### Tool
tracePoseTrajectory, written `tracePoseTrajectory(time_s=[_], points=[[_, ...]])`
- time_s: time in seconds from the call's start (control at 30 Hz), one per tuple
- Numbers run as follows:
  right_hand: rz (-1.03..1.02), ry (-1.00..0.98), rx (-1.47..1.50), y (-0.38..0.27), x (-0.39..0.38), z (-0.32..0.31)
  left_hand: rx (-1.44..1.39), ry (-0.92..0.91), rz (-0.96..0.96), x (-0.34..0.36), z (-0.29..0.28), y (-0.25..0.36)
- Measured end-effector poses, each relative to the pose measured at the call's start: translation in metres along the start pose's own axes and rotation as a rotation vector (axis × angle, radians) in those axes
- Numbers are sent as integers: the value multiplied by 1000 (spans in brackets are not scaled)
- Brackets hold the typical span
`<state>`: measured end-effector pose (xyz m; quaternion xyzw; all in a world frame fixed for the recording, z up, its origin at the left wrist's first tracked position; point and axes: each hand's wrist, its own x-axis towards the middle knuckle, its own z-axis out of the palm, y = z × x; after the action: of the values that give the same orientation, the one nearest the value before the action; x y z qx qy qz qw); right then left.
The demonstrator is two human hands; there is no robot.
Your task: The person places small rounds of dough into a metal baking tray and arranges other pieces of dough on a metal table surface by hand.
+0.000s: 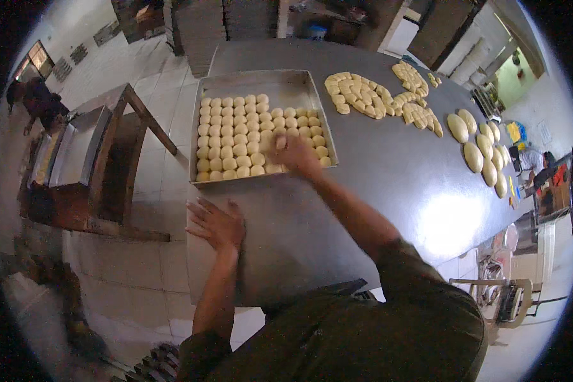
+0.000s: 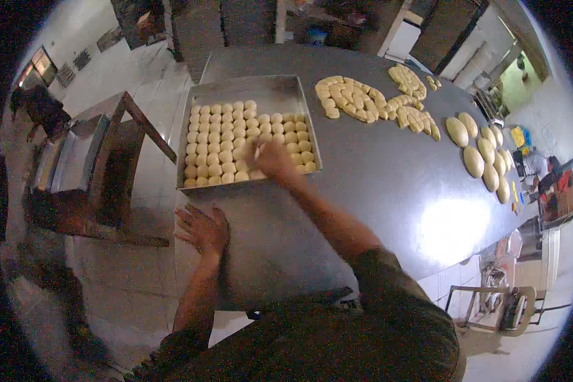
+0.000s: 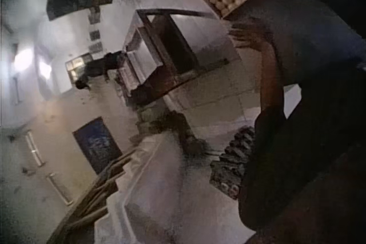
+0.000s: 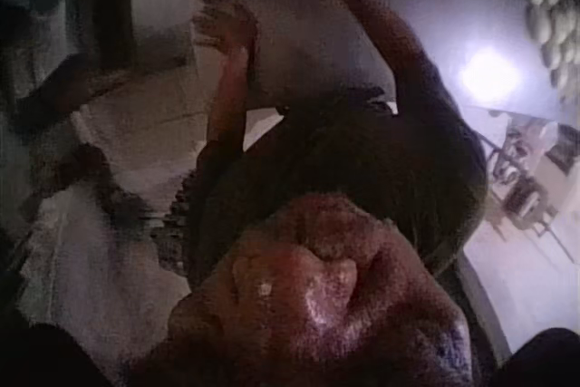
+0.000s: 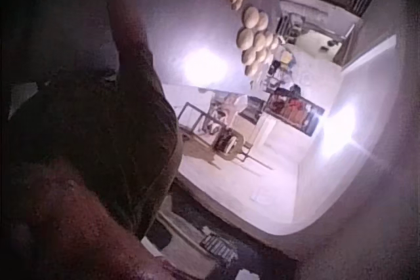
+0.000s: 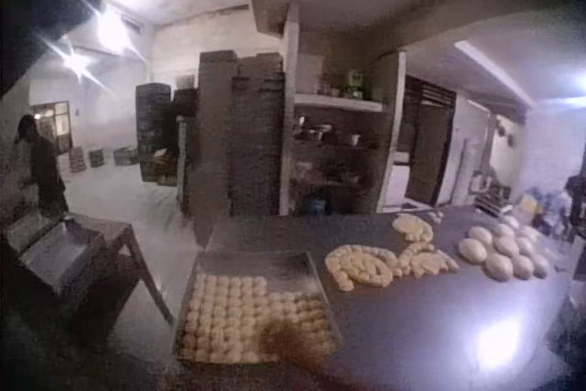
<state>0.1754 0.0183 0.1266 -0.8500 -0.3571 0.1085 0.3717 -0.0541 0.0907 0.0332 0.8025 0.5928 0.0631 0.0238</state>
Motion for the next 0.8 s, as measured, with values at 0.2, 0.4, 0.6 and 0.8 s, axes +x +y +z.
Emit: tracePoseTrajectory(time_s=[0.2, 0.4, 0.6, 0.8], points=[[65, 224, -286, 102, 236, 30, 0, -11, 25, 7, 5, 1], [387, 13, 423, 83, 259, 48, 1, -106, 11, 8, -4, -8], [-160, 247, -119, 117, 144, -114, -17, -16, 2, 1, 20, 3], [351, 738, -301, 380, -87, -183, 35, 41, 93, 13, 27, -37]])
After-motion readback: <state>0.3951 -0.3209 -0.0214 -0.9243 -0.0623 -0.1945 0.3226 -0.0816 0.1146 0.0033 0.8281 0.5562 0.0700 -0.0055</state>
